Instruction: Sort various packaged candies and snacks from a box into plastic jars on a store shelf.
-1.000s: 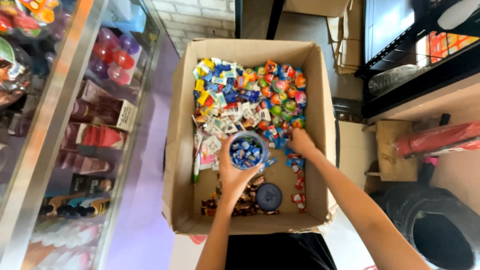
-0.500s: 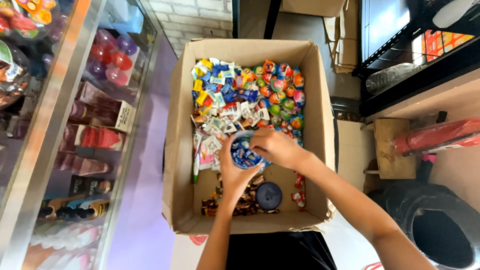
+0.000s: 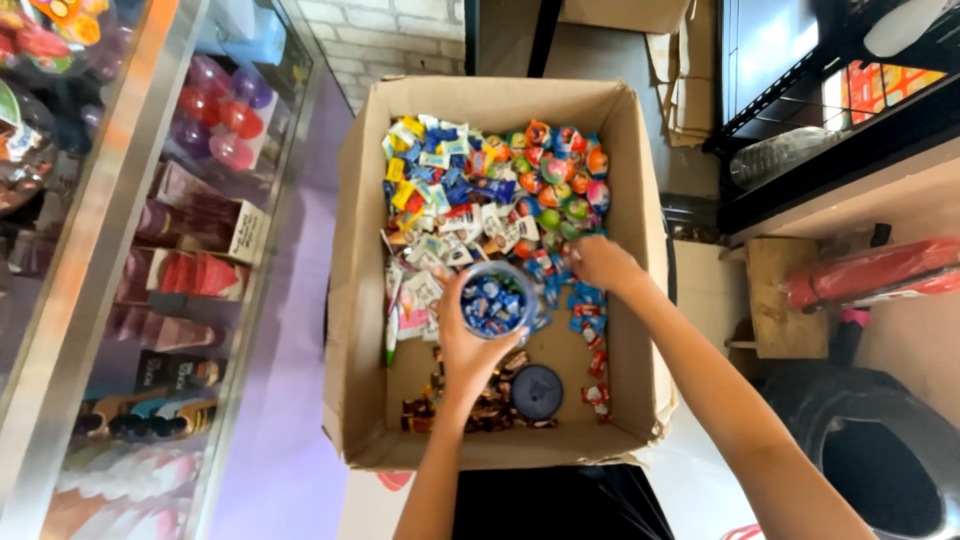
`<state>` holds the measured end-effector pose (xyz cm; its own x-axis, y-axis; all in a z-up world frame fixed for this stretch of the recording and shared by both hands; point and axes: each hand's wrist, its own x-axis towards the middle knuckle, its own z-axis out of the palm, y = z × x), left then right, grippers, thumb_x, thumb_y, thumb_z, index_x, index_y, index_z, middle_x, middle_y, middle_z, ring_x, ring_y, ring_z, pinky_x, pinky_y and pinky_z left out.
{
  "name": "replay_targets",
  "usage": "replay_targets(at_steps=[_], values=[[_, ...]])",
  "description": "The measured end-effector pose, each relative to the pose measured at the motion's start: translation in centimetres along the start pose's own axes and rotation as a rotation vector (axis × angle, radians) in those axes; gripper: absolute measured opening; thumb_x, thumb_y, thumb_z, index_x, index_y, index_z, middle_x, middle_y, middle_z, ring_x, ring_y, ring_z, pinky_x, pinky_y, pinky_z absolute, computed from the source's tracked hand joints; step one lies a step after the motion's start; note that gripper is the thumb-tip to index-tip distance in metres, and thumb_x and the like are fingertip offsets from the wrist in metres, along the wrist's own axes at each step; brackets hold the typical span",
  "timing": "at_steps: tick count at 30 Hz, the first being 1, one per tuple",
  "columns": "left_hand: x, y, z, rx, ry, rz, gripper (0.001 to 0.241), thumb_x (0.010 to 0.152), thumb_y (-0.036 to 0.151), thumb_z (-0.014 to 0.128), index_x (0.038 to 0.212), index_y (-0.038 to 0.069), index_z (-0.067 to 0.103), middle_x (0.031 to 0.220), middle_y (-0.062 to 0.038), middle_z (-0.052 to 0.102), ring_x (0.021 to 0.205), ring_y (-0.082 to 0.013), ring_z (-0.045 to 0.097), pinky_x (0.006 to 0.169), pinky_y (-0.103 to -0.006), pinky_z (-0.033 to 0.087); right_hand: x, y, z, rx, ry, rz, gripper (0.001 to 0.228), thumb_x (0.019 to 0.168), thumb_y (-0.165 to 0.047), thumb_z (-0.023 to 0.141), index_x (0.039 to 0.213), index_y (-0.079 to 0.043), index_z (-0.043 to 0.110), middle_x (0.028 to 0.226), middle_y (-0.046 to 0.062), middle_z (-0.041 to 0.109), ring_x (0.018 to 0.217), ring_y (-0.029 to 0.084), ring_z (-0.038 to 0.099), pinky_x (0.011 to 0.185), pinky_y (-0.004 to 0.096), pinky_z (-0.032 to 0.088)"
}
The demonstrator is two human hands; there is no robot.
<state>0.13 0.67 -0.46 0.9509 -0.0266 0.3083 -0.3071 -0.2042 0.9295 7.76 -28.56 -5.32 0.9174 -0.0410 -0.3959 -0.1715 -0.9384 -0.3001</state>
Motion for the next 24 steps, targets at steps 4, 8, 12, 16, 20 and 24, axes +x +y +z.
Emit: replay_targets(at_steps=[4,8,12,16,20,24], values=[[0.1,-0.1,0.2,0.032,-0.005,-0.003,0.101,0.061,0.017,0.098,0.147,0.009,0.046,0.142,-0.017,0.055,0.133,-0.0346,0.053,0.111,-0.0462,0.044,1.3,4.7,9.0,-0.21,-0.223,0.058,0.035,0.086,-0.025,0.076,0.118,-0.014,0.068,0.114,0.021,0.069,0.106,0.041,0.068,0.087,0.052,0.058],[0.3,0.3,-0.1,0.033,-0.012,-0.017,0.102,0.059,0.016,0.098,0.146,0.009,0.045,0.141,-0.016,0.056,0.131,-0.0333,0.055,0.112,-0.0462,0.045,0.6,5.6,17.1,-0.402,-0.153,-0.089,0.048,0.073,-0.024,0.085,0.117,-0.016,0.069,0.124,0.018,0.062,0.112,0.039,0.064,0.089,0.046,0.058],[0.4,0.4,-0.1,0.046,-0.022,-0.002,0.102,0.06,0.017,0.098,0.146,0.009,0.045,0.139,-0.015,0.056,0.13,-0.0322,0.055,0.11,-0.0446,0.046,3.3,9.1,23.4,-0.302,0.138,-0.042,0.024,0.089,-0.012,0.074,0.112,-0.014,0.07,0.121,0.021,0.063,0.103,0.048,0.063,0.073,0.052,0.059],[0.5,1.0,-0.1,-0.002,-0.038,-0.04,0.1,0.062,0.017,0.098,0.147,0.008,0.046,0.138,-0.014,0.056,0.129,-0.0302,0.057,0.11,-0.0431,0.047,6.5,14.4,24.2,-0.405,-0.051,-0.137,0.027,0.085,-0.003,0.07,0.111,-0.01,0.071,0.124,0.022,0.066,0.104,0.041,0.071,0.086,0.049,0.06],[0.6,0.9,0.2,-0.014,-0.016,-0.029,0.1,0.061,0.015,0.098,0.146,0.007,0.046,0.138,-0.015,0.056,0.129,-0.0293,0.058,0.11,-0.0421,0.048,6.4,11.7,16.6,-0.114,-0.008,-0.16,0.034,0.081,-0.001,0.066,0.115,-0.006,0.065,0.114,0.025,0.067,0.106,0.044,0.068,0.087,0.051,0.056],[0.5,0.6,0.1,-0.05,-0.019,-0.036,0.101,0.061,0.014,0.096,0.148,0.006,0.044,0.14,-0.016,0.055,0.129,-0.0287,0.058,0.111,-0.0414,0.047,10.3,11.6,17.3,0.041,0.288,-0.104,0.044,0.089,0.004,0.059,0.131,-0.01,0.061,0.126,0.027,0.061,0.119,0.048,0.062,0.101,0.052,0.054]])
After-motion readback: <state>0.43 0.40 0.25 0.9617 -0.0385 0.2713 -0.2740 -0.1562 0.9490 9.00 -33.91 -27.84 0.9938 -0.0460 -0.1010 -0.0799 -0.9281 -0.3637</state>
